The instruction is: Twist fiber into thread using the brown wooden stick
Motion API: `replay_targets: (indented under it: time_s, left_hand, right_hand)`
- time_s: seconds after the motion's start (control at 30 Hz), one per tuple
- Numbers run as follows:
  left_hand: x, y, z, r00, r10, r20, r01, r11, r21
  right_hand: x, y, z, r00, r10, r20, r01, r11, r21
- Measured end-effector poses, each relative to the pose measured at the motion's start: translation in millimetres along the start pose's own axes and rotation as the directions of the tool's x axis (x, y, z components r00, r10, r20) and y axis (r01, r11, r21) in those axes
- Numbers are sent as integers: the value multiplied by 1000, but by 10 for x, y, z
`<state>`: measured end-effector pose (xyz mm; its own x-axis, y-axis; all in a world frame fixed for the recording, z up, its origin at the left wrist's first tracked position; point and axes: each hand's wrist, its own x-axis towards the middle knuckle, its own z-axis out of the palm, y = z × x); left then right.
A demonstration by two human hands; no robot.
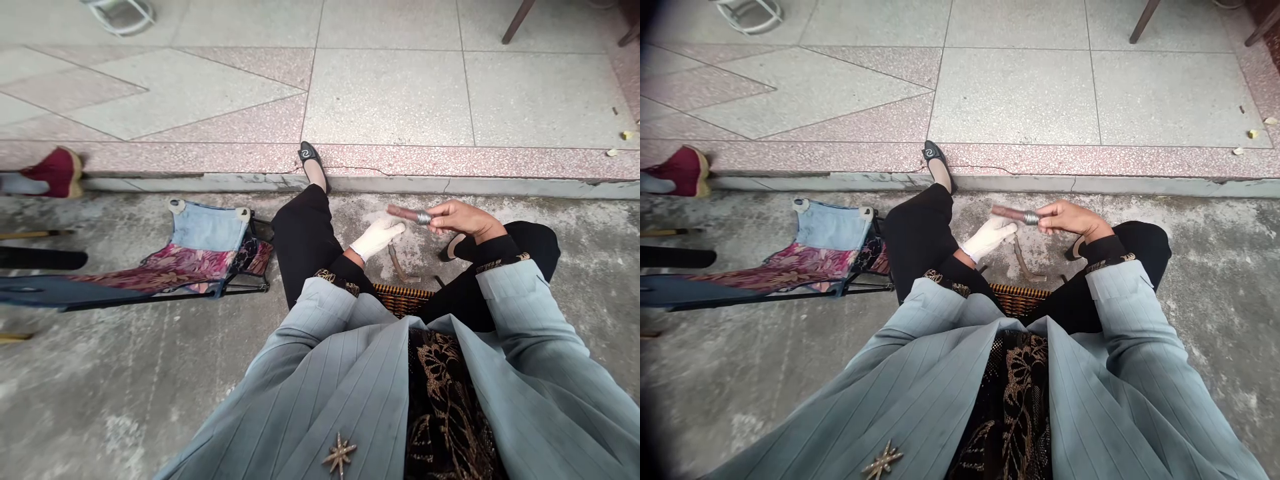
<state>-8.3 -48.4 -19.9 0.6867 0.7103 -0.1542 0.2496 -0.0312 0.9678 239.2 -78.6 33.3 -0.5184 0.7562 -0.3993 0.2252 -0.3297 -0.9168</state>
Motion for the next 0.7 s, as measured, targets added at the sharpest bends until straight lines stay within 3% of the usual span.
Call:
replay_targets:
  time_s: [0.07, 0.13, 0.33, 0.5, 0.6, 0.63, 0.7]
  left_hand:
    - [-8, 32, 22, 999, -14, 31, 14, 1000, 9]
    - [-17, 59, 38, 997, -20, 71, 16, 999, 47]
    - [-46, 144, 41, 990, -25, 141, 7, 992, 124]
    - [-71, 206, 29, 986, -20, 167, -12, 982, 190]
    - [-77, 213, 38, 983, -6, 181, -37, 973, 229]
    - [-78, 209, 43, 982, 1, 187, -47, 969, 242]
    - [-79, 193, 53, 981, 10, 194, -63, 961, 269]
  right_hand:
    - [26, 24, -2, 980, -28, -197, 47, 995, 93]
    - [67, 62, 20, 953, -9, -303, 62, 984, 165]
    - [125, 89, 80, 918, 42, -394, 57, 970, 238]
    - [159, 114, 33, 827, 42, -561, 79, 979, 190]
    - [207, 158, -20, 786, 71, -614, -119, 992, -37]
    - [222, 165, -30, 786, 86, -613, -226, 962, -155]
    - [238, 164, -29, 813, 131, -568, -415, 814, -407]
